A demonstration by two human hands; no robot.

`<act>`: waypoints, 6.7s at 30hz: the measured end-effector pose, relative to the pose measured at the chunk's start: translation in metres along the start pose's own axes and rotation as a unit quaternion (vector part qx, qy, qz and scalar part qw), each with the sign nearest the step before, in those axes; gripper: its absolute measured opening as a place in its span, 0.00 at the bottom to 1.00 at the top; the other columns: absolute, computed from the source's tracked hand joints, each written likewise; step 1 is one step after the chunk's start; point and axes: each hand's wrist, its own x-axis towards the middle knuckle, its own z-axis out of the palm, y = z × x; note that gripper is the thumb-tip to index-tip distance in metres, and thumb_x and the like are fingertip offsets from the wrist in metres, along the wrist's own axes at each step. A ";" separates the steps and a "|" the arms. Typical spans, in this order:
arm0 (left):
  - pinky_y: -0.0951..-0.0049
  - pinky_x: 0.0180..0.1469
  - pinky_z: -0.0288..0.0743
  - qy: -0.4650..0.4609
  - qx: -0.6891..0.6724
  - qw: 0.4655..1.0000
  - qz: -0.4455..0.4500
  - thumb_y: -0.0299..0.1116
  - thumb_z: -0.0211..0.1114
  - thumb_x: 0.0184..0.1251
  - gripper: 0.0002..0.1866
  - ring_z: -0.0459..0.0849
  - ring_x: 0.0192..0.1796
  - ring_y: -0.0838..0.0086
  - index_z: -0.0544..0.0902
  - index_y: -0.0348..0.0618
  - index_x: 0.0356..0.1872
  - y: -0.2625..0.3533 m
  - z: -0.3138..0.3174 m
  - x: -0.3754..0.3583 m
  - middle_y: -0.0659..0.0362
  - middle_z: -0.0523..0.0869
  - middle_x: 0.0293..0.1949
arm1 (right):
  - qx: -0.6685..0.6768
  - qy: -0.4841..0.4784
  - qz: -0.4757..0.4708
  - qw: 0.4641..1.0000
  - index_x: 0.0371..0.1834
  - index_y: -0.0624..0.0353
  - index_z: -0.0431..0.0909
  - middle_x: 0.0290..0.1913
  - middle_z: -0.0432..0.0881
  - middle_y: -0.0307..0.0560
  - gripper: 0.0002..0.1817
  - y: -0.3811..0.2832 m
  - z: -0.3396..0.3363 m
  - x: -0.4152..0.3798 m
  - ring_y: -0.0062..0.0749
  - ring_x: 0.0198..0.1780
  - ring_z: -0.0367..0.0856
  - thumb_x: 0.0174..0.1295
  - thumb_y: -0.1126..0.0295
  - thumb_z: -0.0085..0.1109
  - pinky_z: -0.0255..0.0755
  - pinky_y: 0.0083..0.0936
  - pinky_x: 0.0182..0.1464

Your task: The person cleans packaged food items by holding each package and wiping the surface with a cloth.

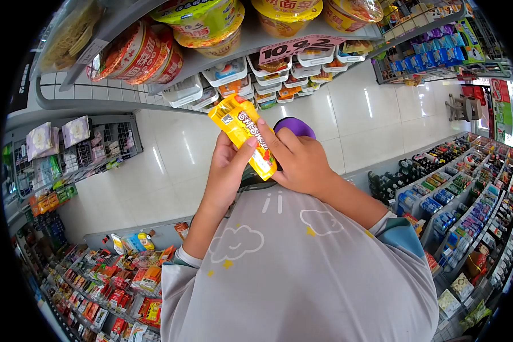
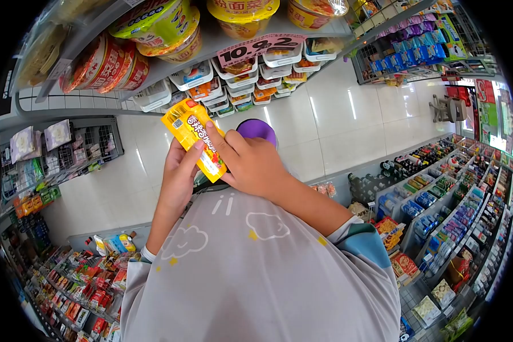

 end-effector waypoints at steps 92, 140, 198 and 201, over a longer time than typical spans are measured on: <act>0.77 0.31 0.66 -0.120 -0.010 0.991 0.049 0.57 0.35 0.82 0.29 0.70 0.28 0.78 0.68 0.45 0.27 -0.037 -0.030 -0.010 0.62 0.70 0.22 | 0.388 -0.007 0.255 0.886 0.54 0.57 0.82 0.36 0.77 0.37 0.16 -0.001 0.025 -0.011 0.22 0.33 0.75 0.66 0.62 0.64 0.71 0.21 0.36; 0.79 0.32 0.73 -0.005 0.058 0.998 -0.008 0.48 0.51 0.79 0.21 0.81 0.34 0.80 0.76 0.38 0.52 -0.017 -0.028 -0.013 0.58 0.84 0.39 | 0.199 -0.014 0.131 0.971 0.63 0.38 0.81 0.37 0.66 0.40 0.32 -0.008 0.012 -0.017 0.29 0.35 0.71 0.50 0.74 0.69 0.71 0.24 0.36; 0.48 0.74 0.55 0.062 0.393 0.821 -0.409 0.67 0.60 0.60 0.48 0.58 0.73 0.33 0.52 0.64 0.80 -0.392 -0.095 -0.002 0.28 0.56 0.73 | 0.471 -0.189 0.709 0.489 0.50 0.55 0.77 0.46 0.85 0.46 0.21 0.329 0.401 -0.052 0.40 0.45 0.85 0.71 0.48 0.56 0.81 0.40 0.52; 0.44 0.73 0.55 0.103 0.497 0.751 -0.423 0.63 0.62 0.59 0.47 0.55 0.75 0.34 0.51 0.75 0.79 -0.429 -0.091 0.026 0.30 0.53 0.75 | 0.506 -0.154 0.714 0.459 0.54 0.54 0.77 0.53 0.84 0.47 0.22 0.349 0.449 -0.042 0.41 0.52 0.84 0.72 0.48 0.55 0.78 0.42 0.57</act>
